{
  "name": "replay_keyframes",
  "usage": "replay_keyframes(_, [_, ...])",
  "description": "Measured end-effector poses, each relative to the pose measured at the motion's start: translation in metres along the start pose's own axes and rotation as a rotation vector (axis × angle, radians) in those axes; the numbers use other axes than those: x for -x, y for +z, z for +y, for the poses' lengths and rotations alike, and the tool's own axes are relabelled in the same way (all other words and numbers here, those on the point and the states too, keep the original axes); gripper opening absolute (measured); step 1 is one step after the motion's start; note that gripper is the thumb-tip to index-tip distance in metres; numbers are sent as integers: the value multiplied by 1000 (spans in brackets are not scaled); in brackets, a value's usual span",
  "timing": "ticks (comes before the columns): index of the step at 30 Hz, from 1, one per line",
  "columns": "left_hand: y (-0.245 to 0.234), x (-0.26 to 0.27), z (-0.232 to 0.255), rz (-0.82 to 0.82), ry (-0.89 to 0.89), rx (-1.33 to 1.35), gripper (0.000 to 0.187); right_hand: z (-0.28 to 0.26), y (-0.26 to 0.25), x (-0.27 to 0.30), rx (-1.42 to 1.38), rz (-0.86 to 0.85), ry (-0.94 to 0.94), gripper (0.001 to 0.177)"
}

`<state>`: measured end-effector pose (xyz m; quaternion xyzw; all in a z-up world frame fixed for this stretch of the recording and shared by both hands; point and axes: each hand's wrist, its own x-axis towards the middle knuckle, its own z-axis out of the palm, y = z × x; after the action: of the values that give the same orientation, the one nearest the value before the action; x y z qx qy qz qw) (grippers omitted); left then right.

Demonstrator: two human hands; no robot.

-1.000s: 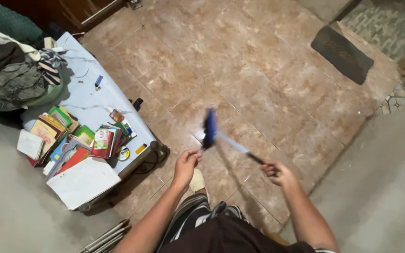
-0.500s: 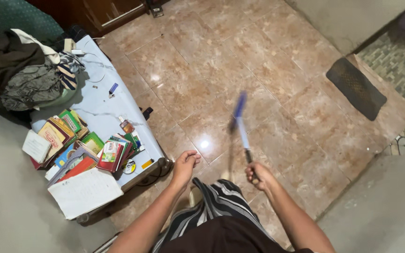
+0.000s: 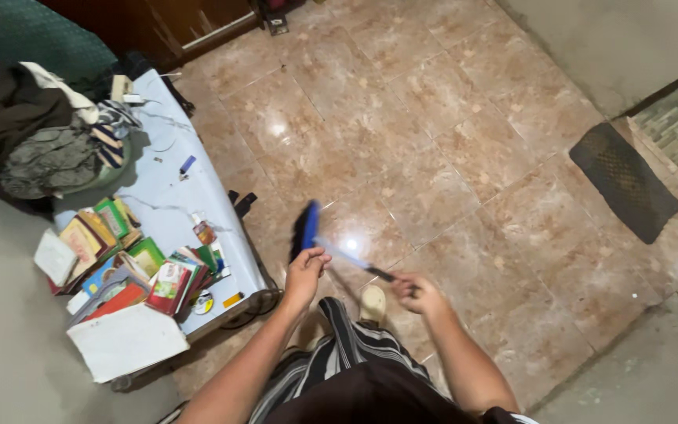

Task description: The person sweeps the floor using a small blue broom, moving through several rooms including a bedroom, a kitchen area, and a hallway, collecting dust and debris.

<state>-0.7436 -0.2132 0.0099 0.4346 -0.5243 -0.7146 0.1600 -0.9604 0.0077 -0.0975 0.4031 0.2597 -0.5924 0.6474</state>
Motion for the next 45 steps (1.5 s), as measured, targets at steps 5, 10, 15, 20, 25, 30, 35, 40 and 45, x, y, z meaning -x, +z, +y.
replay_keyframes(5, [66, -39, 1, -34, -49, 99, 30, -103, -67, 118, -147, 95, -86, 17])
replay_keyframes(10, [99, -64, 6, -46, -37, 114, 29, -164, -57, 131, 308, 404, -484, 20])
replay_keyframes(15, [98, -70, 16, 1, -68, 71, 30, -177, 14, 51, 837, 723, -647, 3])
replay_keyframes(20, [81, -78, 24, 50, -49, 29, 31, -132, 61, 10, 755, 271, -516, 12])
replay_keyframes(25, [73, -99, 31, 60, -45, 34, 30, -102, 124, -40, 671, -49, -150, 20])
replay_keyframes(30, [66, -134, 42, 18, 7, 81, 29, -84, 186, -127, 732, -74, 110, 5])
replay_keyframes(35, [27, -188, 72, 37, -11, 122, 28, -109, 201, -144, 713, 119, 71, 19])
replay_keyframes(40, [-38, -227, 109, 93, -19, 93, 31, -162, 185, -63, 376, -1, -162, 16])
replay_keyframes(45, [-99, -276, 136, 94, -20, 67, 31, -161, 231, -60, 721, 529, -484, 17])
